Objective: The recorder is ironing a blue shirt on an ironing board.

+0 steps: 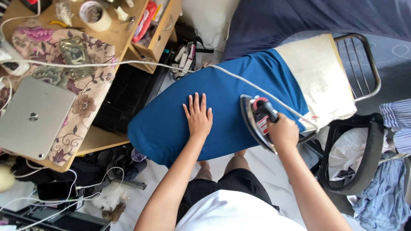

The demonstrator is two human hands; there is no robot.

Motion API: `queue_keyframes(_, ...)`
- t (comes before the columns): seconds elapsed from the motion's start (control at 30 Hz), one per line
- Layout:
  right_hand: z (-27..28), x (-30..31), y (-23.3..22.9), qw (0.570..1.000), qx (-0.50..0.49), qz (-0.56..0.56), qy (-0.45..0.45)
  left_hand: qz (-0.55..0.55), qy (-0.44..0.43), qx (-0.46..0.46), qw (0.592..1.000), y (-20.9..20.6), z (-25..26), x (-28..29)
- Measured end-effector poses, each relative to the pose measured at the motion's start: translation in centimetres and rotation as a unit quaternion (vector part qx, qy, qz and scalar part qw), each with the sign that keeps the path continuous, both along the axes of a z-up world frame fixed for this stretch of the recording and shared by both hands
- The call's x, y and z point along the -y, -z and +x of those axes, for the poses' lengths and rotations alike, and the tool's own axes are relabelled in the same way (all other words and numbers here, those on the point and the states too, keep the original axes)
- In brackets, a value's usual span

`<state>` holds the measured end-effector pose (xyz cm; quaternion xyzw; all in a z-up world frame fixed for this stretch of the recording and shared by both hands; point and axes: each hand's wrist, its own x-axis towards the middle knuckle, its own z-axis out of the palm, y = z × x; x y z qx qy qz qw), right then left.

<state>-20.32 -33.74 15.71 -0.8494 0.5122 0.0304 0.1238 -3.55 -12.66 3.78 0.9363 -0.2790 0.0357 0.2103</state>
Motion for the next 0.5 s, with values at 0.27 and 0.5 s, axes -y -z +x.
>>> queue_keyframes(0.27,4.7,4.8,0.2,0.998,0.044,-0.037,0.041,0.022,0.020,-0.016,0.999,0.4,0.5,-0.2)
queue_keyframes(0.5,3.2,-1.3,2.3,0.999,0.048,-0.004,-0.009,-0.073,0.005,-0.053,0.996,1.5,0.0,-1.6)
